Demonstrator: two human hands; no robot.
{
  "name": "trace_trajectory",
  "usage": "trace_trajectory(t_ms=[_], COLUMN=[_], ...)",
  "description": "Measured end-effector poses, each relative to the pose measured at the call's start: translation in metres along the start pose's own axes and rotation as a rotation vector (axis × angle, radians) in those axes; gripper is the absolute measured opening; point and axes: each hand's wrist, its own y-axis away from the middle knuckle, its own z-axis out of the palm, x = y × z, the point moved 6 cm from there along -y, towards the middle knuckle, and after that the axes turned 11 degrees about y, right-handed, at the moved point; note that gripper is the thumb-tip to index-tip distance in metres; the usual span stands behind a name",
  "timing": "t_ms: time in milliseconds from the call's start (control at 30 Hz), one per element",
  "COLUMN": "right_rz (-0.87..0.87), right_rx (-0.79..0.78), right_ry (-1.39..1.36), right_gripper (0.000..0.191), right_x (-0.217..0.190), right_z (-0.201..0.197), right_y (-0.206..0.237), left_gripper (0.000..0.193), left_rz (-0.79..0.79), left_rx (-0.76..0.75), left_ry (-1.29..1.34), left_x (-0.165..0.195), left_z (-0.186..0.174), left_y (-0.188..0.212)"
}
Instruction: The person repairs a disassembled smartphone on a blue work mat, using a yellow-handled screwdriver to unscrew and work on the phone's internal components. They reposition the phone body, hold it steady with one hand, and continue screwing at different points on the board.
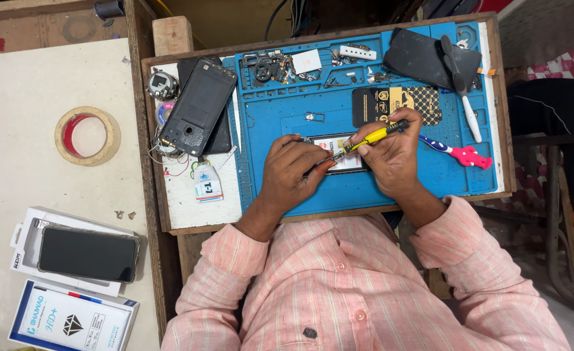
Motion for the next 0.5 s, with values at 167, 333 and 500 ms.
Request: trace_trajectory(t_ms=[167, 333, 500], right_rz=[0.006, 0.003, 0.080], right_rx=[-0.007, -0.019, 0.016], right_ry=[-0.062, -0.105, -0.200], right_gripper=[0.055, 0.054, 0.056], right_x=[0.0028, 0.0029, 0.0067], right_z=[-0.0004, 0.0004, 0.0023], right_y=[-0.0001, -0.0004, -0.0015], left_gripper=[0.016, 0.016, 0.015], left_rz=[0.010, 0.026, 0.019], left_rx=[-0.003, -0.004, -0.001], left_ry=[0.018, 0.021, 0.037], left_x=[0.0008, 0.0012, -0.0011], left_z=[-0.0007, -0.0003, -0.0002], left_y=[-0.0005, -0.0006, 0.0021])
